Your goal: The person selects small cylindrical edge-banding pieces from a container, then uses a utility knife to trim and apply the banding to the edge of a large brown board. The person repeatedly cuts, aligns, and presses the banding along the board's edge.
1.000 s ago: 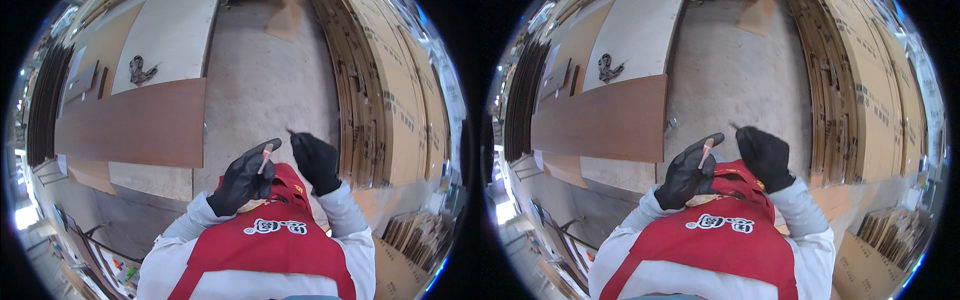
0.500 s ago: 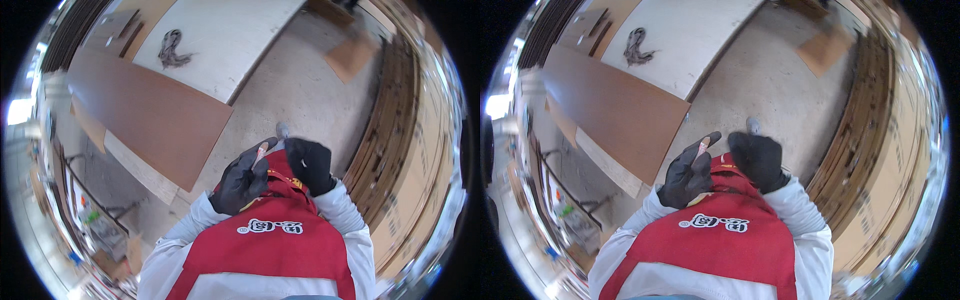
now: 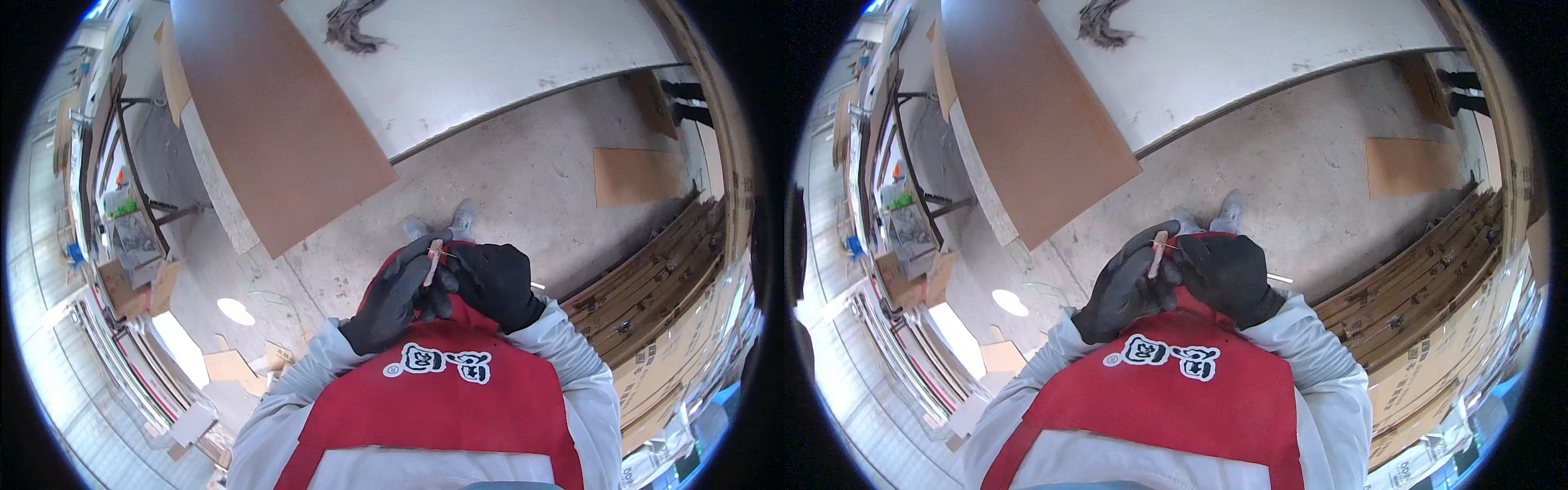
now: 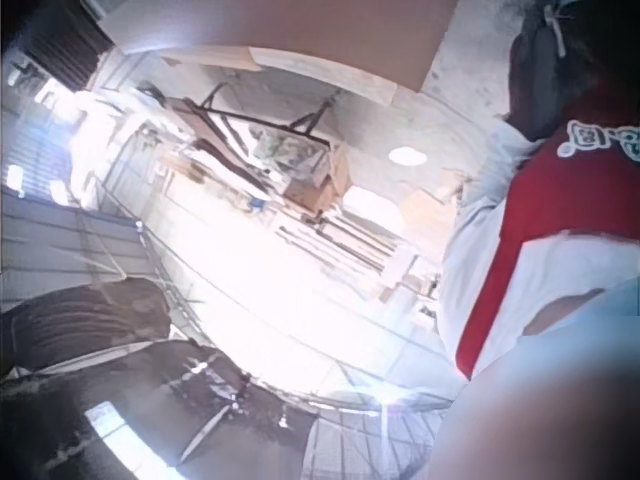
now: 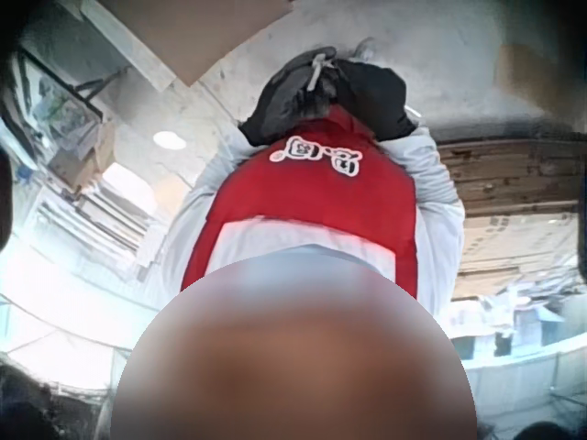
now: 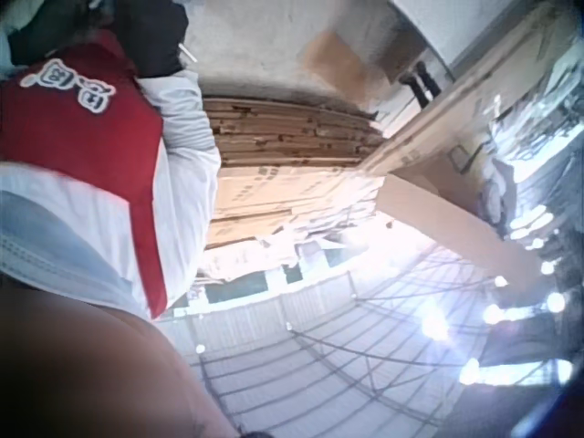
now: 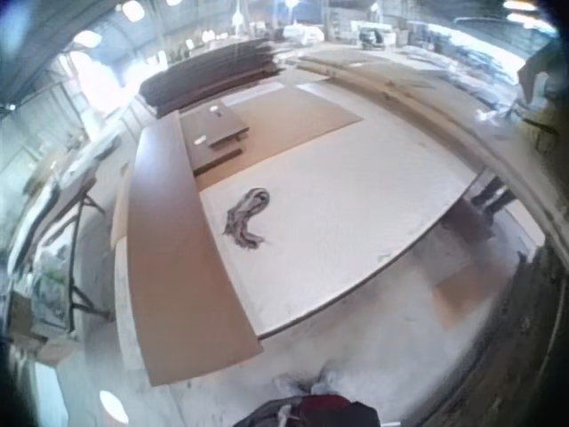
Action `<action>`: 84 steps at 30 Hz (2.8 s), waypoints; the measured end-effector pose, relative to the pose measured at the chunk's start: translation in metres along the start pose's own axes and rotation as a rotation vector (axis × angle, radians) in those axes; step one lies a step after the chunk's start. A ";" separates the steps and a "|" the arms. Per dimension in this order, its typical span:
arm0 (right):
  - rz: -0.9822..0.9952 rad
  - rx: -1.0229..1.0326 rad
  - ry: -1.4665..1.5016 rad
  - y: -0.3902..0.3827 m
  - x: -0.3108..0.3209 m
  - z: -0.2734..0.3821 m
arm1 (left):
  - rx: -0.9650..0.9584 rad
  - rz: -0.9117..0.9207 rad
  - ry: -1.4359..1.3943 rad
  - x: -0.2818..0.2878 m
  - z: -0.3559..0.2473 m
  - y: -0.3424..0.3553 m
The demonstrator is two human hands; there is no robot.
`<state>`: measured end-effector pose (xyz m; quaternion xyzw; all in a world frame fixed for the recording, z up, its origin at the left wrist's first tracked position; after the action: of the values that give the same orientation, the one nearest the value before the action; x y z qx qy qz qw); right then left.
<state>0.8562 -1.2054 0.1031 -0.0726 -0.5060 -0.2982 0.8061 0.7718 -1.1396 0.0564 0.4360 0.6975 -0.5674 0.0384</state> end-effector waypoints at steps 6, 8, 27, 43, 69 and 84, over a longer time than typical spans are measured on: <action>0.062 -0.050 -0.112 0.009 -0.042 -0.016 | -0.128 0.021 0.089 0.035 -0.003 -0.002; 0.026 -0.104 -0.144 0.008 -0.048 -0.021 | -0.125 -0.011 0.040 0.046 -0.003 -0.002; 0.220 0.181 0.037 0.031 -0.082 0.021 | -0.303 -0.104 0.037 0.088 0.000 0.007; 0.439 -0.497 0.715 0.006 -0.125 -0.043 | -0.215 -0.090 -0.201 0.089 0.013 0.026; 0.830 -0.950 1.216 -0.036 -0.173 -0.017 | -0.595 -0.335 0.508 0.123 -0.023 0.053; 0.388 -0.467 0.567 0.033 -0.137 -0.068 | -0.197 -0.277 0.092 0.142 0.026 0.109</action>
<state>0.8845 -1.1510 -0.0408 -0.2626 -0.1596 -0.2558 0.9166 0.7441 -1.0833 -0.1132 0.3555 0.8041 -0.4755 -0.0295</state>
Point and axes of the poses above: each hand's wrist, its own y-axis towards the middle knuckle, its own x-axis out of the back of the hand, z = x × y, the point moved 10 cm from there along y, towards the middle knuckle, and after that the axes turned 14 degrees about -y, right-handed, at the moved point
